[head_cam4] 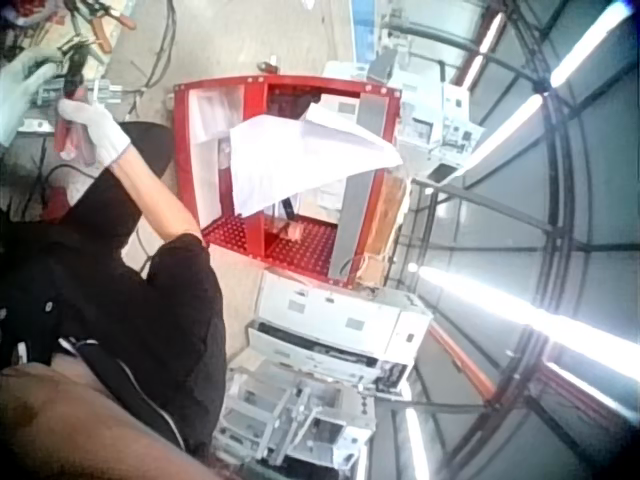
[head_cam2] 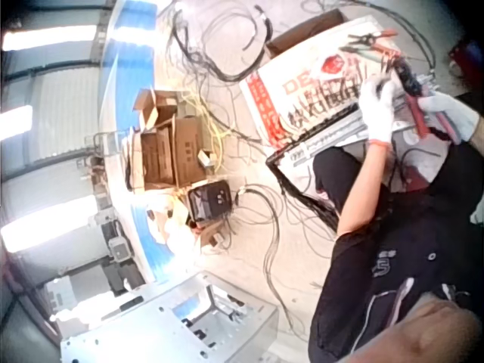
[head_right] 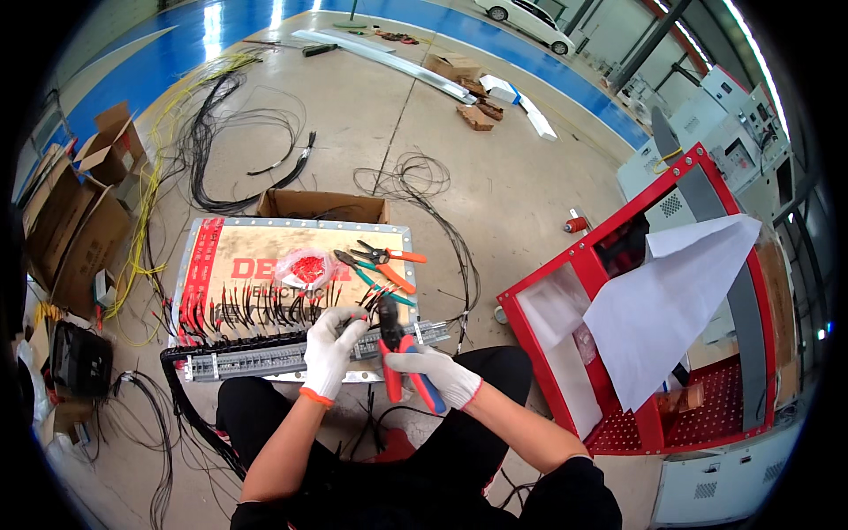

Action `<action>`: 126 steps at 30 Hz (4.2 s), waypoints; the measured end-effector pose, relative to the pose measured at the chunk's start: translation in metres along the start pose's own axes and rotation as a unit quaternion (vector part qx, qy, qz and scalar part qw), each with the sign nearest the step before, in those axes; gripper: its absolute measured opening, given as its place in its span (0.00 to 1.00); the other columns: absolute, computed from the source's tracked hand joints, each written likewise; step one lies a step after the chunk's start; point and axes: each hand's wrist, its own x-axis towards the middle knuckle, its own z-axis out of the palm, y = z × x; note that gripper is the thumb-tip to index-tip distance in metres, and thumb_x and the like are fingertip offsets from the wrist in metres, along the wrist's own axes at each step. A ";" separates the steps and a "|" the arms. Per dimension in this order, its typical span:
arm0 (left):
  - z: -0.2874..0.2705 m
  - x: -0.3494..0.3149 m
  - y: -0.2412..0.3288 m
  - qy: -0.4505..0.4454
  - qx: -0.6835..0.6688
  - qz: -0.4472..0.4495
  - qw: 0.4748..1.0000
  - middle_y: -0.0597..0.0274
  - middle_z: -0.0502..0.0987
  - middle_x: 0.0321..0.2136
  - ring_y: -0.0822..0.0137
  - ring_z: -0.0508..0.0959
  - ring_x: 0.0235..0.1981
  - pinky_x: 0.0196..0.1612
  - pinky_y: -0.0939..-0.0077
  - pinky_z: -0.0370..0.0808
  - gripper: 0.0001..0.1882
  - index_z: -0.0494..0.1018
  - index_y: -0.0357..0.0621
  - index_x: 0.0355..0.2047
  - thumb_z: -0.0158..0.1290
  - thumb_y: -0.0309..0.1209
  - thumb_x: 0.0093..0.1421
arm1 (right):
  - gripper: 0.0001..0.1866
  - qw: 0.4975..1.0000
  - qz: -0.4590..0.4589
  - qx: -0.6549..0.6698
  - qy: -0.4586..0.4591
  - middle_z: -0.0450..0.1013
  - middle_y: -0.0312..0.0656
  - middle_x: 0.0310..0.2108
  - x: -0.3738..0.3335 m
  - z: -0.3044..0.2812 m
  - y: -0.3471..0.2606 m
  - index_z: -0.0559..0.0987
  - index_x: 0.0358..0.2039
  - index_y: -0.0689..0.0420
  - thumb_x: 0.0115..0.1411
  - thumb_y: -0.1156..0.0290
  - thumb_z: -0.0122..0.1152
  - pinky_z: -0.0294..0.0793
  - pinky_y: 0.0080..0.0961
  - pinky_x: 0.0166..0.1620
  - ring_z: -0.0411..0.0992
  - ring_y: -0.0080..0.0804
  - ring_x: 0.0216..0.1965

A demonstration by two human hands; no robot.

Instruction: The person sits on the floor and uses pliers to strip and crimp black wires attached to a terminal block. They handle individual wires, cut excess length, and secure connections on the block throughout the clip.

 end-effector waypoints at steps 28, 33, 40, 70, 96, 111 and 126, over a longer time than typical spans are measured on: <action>0.002 0.004 -0.018 0.070 0.166 0.147 0.973 0.56 0.78 0.30 0.63 0.78 0.31 0.37 0.72 0.73 0.07 0.80 0.35 0.33 0.59 0.26 0.57 | 0.42 0.923 -0.087 -0.375 0.021 0.74 0.49 0.33 0.008 0.001 -0.018 0.65 0.60 0.63 0.50 0.51 0.68 0.75 0.34 0.39 0.76 0.41 0.33; 0.004 0.004 -0.014 0.058 0.191 0.175 0.964 0.55 0.78 0.29 0.59 0.78 0.31 0.37 0.69 0.73 0.06 0.80 0.37 0.31 0.60 0.26 0.56 | 0.35 0.846 -0.156 -0.498 0.107 0.76 0.59 0.34 0.028 -0.008 0.009 0.68 0.56 0.60 0.50 0.56 0.65 0.75 0.43 0.42 0.77 0.56 0.36; 0.003 0.005 -0.014 0.054 0.185 0.177 0.965 0.54 0.79 0.30 0.54 0.79 0.33 0.39 0.64 0.73 0.04 0.81 0.39 0.31 0.60 0.25 0.55 | 0.27 0.883 -0.124 -0.441 0.097 0.75 0.53 0.29 0.026 0.004 0.003 0.71 0.49 0.61 0.52 0.59 0.64 0.75 0.38 0.38 0.77 0.44 0.33; -0.020 0.028 -0.007 0.060 -0.093 -0.011 0.994 0.54 0.79 0.47 0.74 0.80 0.27 0.28 0.82 0.74 0.25 0.67 0.35 0.60 0.53 0.28 0.63 | 0.37 0.944 0.216 -0.052 -0.244 0.69 0.43 0.58 -0.079 0.002 0.089 0.64 0.64 0.63 0.62 0.55 0.62 0.60 0.21 0.62 0.66 0.26 0.58; -0.020 0.017 -0.014 0.016 -0.110 -0.042 0.993 0.62 0.79 0.23 0.77 0.77 0.21 0.25 0.83 0.72 0.14 0.77 0.31 0.44 0.58 0.27 0.60 | 0.26 0.989 0.007 -0.137 -0.052 0.72 0.38 0.30 0.020 0.001 -0.030 0.72 0.46 0.62 0.55 0.57 0.67 0.71 0.20 0.26 0.71 0.21 0.27; -0.022 0.017 -0.011 0.003 -0.067 -0.051 0.996 0.62 0.79 0.21 0.78 0.75 0.19 0.23 0.84 0.70 0.14 0.78 0.32 0.43 0.59 0.29 0.60 | 0.24 0.821 -0.147 -0.547 0.073 0.74 0.61 0.32 0.035 0.008 -0.020 0.71 0.45 0.60 0.54 0.57 0.60 0.72 0.46 0.42 0.74 0.60 0.37; -0.022 0.015 -0.013 0.027 -0.156 -0.014 0.987 0.59 0.79 0.30 0.70 0.81 0.28 0.29 0.78 0.78 0.15 0.71 0.32 0.48 0.55 0.27 0.63 | 0.28 0.993 0.017 -0.115 -0.014 0.73 0.38 0.37 0.027 0.006 -0.033 0.74 0.50 0.64 0.55 0.59 0.69 0.72 0.19 0.40 0.71 0.20 0.37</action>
